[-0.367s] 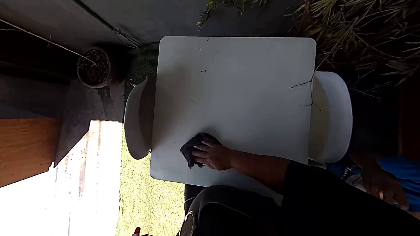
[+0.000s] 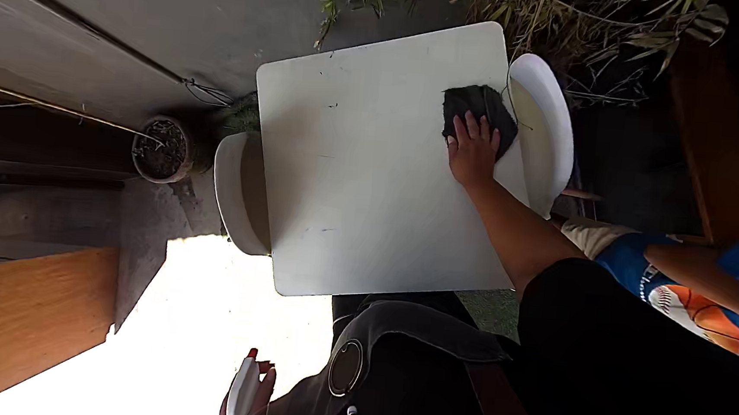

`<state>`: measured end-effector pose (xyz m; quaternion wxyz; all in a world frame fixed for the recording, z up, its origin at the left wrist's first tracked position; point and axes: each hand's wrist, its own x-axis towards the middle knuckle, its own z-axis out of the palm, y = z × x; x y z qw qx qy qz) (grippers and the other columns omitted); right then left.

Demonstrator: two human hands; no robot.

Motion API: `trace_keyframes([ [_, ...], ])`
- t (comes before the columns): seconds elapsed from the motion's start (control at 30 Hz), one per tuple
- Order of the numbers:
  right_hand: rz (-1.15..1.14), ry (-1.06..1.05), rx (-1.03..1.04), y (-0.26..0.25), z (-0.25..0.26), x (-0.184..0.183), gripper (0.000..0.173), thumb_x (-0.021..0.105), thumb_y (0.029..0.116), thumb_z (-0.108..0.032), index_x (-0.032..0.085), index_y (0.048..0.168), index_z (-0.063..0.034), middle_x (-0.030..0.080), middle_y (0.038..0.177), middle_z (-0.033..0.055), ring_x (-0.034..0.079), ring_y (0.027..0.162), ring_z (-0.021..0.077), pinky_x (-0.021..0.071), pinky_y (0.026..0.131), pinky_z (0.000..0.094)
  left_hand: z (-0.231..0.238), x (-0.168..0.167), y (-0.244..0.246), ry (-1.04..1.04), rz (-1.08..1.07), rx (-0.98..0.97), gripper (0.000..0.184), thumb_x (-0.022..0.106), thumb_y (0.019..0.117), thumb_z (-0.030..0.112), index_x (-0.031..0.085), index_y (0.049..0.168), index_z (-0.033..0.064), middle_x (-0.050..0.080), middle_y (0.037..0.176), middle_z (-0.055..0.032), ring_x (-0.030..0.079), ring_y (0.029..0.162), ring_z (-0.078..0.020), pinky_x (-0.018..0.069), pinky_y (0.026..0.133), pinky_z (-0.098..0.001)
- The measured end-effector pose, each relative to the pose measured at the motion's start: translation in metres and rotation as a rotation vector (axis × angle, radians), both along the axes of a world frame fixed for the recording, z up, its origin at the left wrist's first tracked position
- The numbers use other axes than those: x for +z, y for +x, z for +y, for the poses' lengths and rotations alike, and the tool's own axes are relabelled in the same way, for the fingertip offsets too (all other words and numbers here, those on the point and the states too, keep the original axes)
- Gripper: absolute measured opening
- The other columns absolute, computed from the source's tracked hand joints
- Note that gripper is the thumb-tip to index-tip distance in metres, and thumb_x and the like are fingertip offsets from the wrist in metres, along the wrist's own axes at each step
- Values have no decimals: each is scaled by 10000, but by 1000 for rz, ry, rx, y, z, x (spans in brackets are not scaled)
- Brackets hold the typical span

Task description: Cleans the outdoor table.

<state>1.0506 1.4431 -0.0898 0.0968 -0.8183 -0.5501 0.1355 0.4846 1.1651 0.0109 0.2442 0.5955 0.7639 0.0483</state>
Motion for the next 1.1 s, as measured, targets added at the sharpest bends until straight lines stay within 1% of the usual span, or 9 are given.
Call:
trace_keyframes([
  [0.07,-25,21,-98,-12,-75,3,507,374,1109,-326,423,1581,-149,327,1672,121,245,1551,408,156,1196,716,8,33,21,25,-171,230,438,675,881,63,590,1238,-175,701,1011,-282,697,916,-273,561,844,-396],
  [0.13,-41,32,-113,-46,-147,4,500,364,1110,-293,426,1575,-119,345,1661,136,269,1544,401,171,1197,707,31,92,40,-278,-158,421,389,639,959,19,565,1302,-149,666,1176,-284,649,1073,-259,488,994,-393],
  [0.27,19,40,162,-155,-213,6,490,407,1081,-236,490,1521,-37,426,1597,208,342,1492,483,201,1169,742,-19,88,-10,-188,-198,528,401,668,939,23,582,1297,-134,686,1141,-273,673,1052,-283,511,977,-427],
  [0.47,196,-47,562,-294,-139,24,370,510,1011,-50,678,1338,-98,627,1397,174,536,1330,436,383,1066,661,-71,104,-44,-245,-138,644,415,626,976,23,534,1339,-158,651,1230,-312,637,1171,-356,455,1063,-456],
  [0.7,955,391,-59,-365,-24,109,407,373,1109,-128,482,1448,68,549,1439,277,540,1356,330,399,1161,455,-90,93,-80,88,-634,599,470,645,915,23,534,1355,-98,681,1185,-174,669,1020,-165,562,836,-323],
  [0.8,1150,511,-4,-396,4,124,452,353,1124,-209,432,1485,51,530,1460,242,538,1349,249,414,1157,394,-18,75,-79,223,-889,397,536,751,768,175,644,1254,-24,701,1225,-58,674,1050,-93,581,843,-272],
  [0.87,1244,480,20,-419,12,120,480,360,1130,-256,414,1515,25,515,1482,232,547,1341,250,440,1137,412,60,84,-62,130,-930,238,594,756,782,145,597,1330,-22,662,1312,-66,642,1137,-90,553,943,-276],
  [1.03,1328,478,230,-431,-14,103,495,370,1126,-208,352,1576,-2,329,1654,169,379,1500,238,338,1221,412,235,78,-11,-79,-878,71,638,725,861,47,486,1448,-23,610,1325,-165,640,1022,-168,551,852,-328],
  [1.1,1400,499,266,-426,-10,96,467,342,1116,-145,393,1534,54,350,1635,202,370,1505,241,334,1226,396,265,79,9,-144,-861,42,486,703,876,39,566,1338,-25,662,1161,-125,641,917,-140,549,818,-314],
])
